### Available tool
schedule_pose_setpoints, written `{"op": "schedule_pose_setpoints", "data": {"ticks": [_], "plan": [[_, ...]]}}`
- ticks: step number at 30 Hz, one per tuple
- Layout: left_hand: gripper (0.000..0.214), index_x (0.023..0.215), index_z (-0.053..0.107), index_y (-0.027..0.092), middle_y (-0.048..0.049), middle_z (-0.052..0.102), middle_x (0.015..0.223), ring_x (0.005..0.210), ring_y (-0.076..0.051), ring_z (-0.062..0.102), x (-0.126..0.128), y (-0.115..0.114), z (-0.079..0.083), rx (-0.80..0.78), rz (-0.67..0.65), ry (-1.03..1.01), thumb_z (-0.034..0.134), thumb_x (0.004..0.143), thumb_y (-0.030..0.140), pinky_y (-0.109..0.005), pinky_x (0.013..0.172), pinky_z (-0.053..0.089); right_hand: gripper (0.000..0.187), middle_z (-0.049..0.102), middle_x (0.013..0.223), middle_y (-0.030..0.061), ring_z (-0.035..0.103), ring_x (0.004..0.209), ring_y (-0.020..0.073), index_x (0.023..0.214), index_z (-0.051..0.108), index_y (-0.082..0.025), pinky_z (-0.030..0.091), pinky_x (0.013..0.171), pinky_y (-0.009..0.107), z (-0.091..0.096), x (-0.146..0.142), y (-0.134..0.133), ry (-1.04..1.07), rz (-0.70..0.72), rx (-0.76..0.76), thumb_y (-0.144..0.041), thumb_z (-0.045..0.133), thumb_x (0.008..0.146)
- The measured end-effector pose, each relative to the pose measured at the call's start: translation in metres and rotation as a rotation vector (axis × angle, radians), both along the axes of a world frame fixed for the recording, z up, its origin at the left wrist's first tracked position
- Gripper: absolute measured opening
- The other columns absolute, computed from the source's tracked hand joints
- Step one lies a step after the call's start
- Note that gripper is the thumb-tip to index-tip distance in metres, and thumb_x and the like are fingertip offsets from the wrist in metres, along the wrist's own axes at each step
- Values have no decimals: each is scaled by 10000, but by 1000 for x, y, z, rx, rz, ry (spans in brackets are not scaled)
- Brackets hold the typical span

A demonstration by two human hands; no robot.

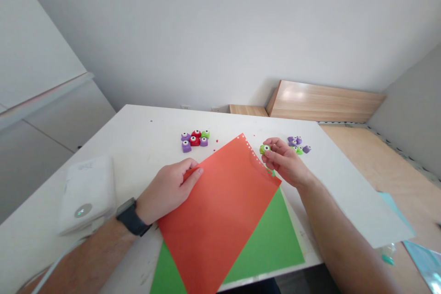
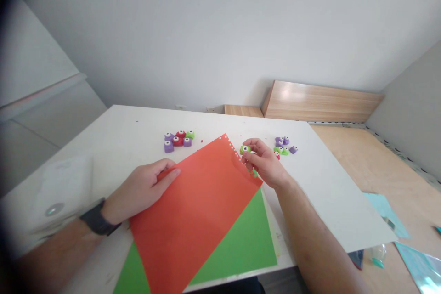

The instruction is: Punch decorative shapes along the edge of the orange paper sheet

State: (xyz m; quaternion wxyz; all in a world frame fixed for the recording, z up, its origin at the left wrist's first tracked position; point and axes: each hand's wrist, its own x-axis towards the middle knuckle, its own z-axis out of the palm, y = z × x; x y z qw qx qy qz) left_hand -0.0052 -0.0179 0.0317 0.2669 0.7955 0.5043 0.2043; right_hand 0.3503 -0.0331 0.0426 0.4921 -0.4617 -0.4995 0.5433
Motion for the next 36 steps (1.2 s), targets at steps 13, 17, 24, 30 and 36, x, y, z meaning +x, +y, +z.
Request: {"op": "schedule_pose_setpoints", "data": {"ticks": [13,17,24,30,36], "plan": [[322,947,617,254,44,713,825,768,-185,660,-1,0,-1,-1,16,-22,478,1073,516,-308,747,417,400,650,829,-15,532,577,106,1160,676,-220,416,547,277,-8,5,6,-321,-17,-40,-547,721,936],[320,952,618,252,41,711,832,770,-186,655,0,0,0,0,14,-21,480,1074,514,-308,745,414,335,709,891,26,561,659,133,1140,736,-222,431,587,281,-9,1,4,-452,12,-19,-501,635,983],[326,947,626,253,36,726,846,786,-192,669,0,0,0,-1,12,-20,480,1070,516,-306,751,422,318,723,956,26,612,753,154,1078,701,-226,505,685,305,-24,-5,1,-729,48,85,-337,809,800],[331,943,629,254,35,739,852,793,-197,684,-1,0,0,6,21,0,478,1066,523,-306,747,429,410,720,1047,40,626,779,155,1214,644,-231,537,724,332,-26,-4,2,-734,-5,116,-305,772,832],[325,967,639,259,38,741,859,792,-195,681,-1,0,0,6,23,-9,480,1064,525,-308,752,432,432,685,912,20,650,776,174,1202,678,-231,548,675,334,-4,13,2,-455,-16,43,-468,818,868]]}}
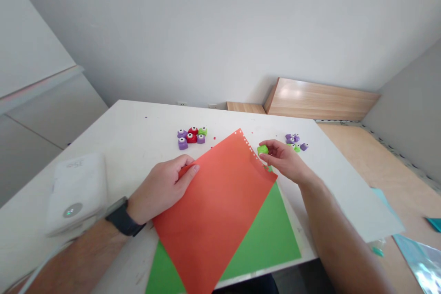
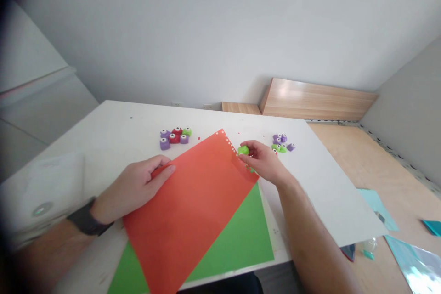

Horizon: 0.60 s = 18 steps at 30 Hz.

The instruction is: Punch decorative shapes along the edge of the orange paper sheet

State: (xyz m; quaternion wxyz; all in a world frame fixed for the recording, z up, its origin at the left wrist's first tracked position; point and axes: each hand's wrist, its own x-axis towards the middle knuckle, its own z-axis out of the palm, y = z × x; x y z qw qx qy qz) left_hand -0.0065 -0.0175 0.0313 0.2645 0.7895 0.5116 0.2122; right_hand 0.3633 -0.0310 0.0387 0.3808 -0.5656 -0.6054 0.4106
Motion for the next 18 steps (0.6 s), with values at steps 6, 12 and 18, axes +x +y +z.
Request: {"op": "schedule_pose_setpoints", "data": {"ticks": [6,12,18], "plan": [[328,977,638,263,40,741,879,804,-191,675,0,1,-2,2,3,-23,485,1064,540,-303,763,436,453,696,914,33,674,808,185,1254,624,-229,486,572,284,25,27,-6,97,35,-14,-517,773,937],[334,993,652,268,43,739,864,786,-187,668,0,2,0,-15,32,-18,505,1056,561,-293,749,439,496,706,946,52,634,759,163,1248,670,-201,471,575,284,5,47,-13,171,-14,-114,-512,818,891],[316,1047,664,269,42,758,926,818,-177,674,-1,0,5,-9,66,-50,524,1053,552,-270,768,451,450,712,948,69,633,797,168,1164,705,-178,439,571,267,-6,46,-17,204,-68,-158,-507,819,879]]}}
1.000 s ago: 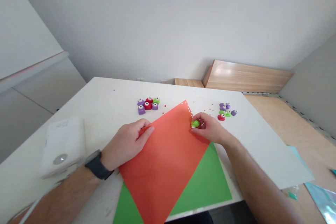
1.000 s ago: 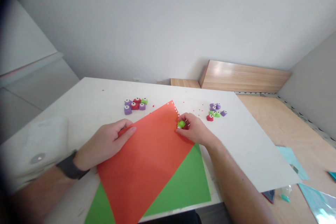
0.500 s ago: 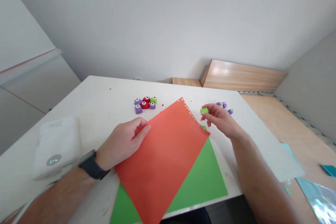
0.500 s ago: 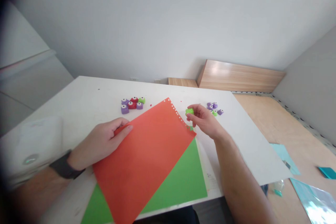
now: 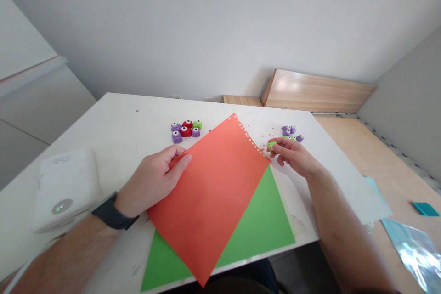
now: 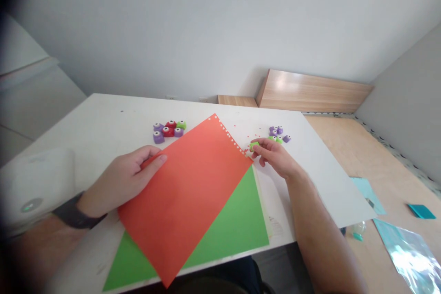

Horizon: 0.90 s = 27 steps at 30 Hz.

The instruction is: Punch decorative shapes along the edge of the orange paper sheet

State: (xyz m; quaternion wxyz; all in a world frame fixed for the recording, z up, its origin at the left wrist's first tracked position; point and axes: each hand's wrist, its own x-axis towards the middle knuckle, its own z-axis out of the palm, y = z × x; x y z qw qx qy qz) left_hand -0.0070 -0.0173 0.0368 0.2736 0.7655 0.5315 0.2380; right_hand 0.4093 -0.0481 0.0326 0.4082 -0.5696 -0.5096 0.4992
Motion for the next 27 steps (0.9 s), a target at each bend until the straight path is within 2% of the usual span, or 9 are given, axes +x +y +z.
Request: {"op": "schedule_pose_setpoints", "data": {"ticks": [4,11,19,27], "plan": [[307,1056,668,267,45,756,916,801,-167,669,0,0,1,11,18,-14,524,1053,538,-260,758,446,534,703,912,48,596,724,148,1246,675,-180,404,544,261,-2,2,2,-34,-1,-25,-528,825,869],[311,1025,659,253,55,736,879,788,-160,649,0,-1,3,-3,39,-4,520,1061,528,-263,760,431,544,654,808,13,462,604,109,1288,709,-191,312,515,262,-11,9,4,-80,10,-55,-580,763,911],[321,1045,670,253,52,759,898,798,-176,655,1,-2,6,-13,60,-16,528,1049,540,-270,774,442,570,606,752,-1,443,608,118,1294,729,-204,269,518,271,-9,5,3,-73,52,-109,-612,770,897],[327,1052,670,257,54,757,902,806,-177,655,1,-2,5,-15,66,-15,528,1053,552,-262,761,440,575,610,741,-6,440,589,118,1271,736,-202,278,524,279,-11,6,5,-94,28,-90,-630,766,889]]}}
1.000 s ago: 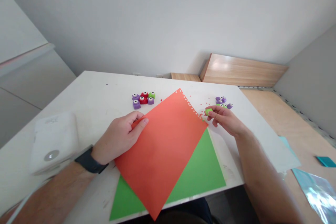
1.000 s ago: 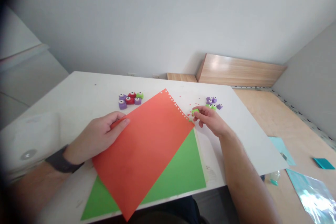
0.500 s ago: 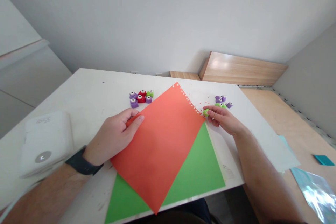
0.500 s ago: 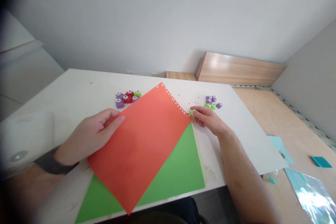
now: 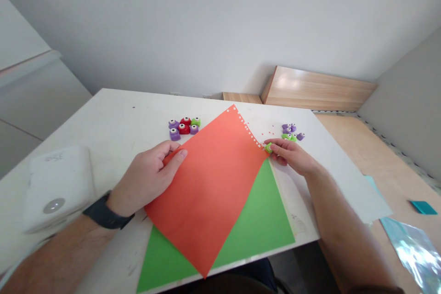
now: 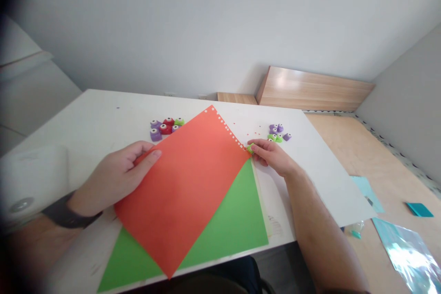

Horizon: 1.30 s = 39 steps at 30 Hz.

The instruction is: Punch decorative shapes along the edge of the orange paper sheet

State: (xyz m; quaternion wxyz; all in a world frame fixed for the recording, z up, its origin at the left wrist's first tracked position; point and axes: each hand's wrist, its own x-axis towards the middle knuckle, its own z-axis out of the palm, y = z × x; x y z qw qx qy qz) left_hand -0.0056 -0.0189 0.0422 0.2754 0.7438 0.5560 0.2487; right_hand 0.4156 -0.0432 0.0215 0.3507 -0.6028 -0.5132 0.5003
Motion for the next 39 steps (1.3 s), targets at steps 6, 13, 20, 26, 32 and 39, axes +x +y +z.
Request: {"op": "schedule_pose_setpoints", "data": {"ticks": [6,13,20,26,32,39], "plan": [[338,1069,674,250,45,765,921,817,-183,659,0,0,0,2,3,-3,526,1051,554,-266,772,444,574,611,749,-2,454,605,120,1276,737,-193,287,528,276,1,0,0,13,4,-3,-616,774,890],[325,1063,678,249,49,753,886,791,-174,648,-1,0,-1,20,5,16,528,1051,537,-267,763,435,562,634,748,8,503,620,132,1267,741,-197,308,526,272,3,0,-2,47,-19,-18,-614,769,891],[321,1071,679,255,58,763,903,791,-168,658,-2,0,-2,15,3,-3,542,1048,544,-261,774,447,550,633,749,16,525,639,141,1281,742,-204,305,514,267,3,2,-2,64,-17,-16,-603,759,902],[322,1071,679,253,57,754,895,778,-161,647,-1,0,0,19,10,12,536,1045,539,-262,749,443,536,648,797,24,524,651,138,1279,745,-212,310,514,264,4,3,-3,70,-26,-4,-588,768,899],[339,1078,677,250,54,747,874,744,-160,636,-1,-1,0,11,14,22,531,1044,554,-262,723,439,510,665,832,29,508,651,129,1278,744,-212,304,518,264,3,3,-3,50,-19,14,-577,746,921],[329,1068,680,257,56,751,875,745,-166,650,-2,0,-3,36,19,21,530,1040,548,-263,728,443,542,649,828,20,492,647,132,1311,722,-218,306,517,269,-1,5,-1,-5,7,29,-598,737,925]]}}
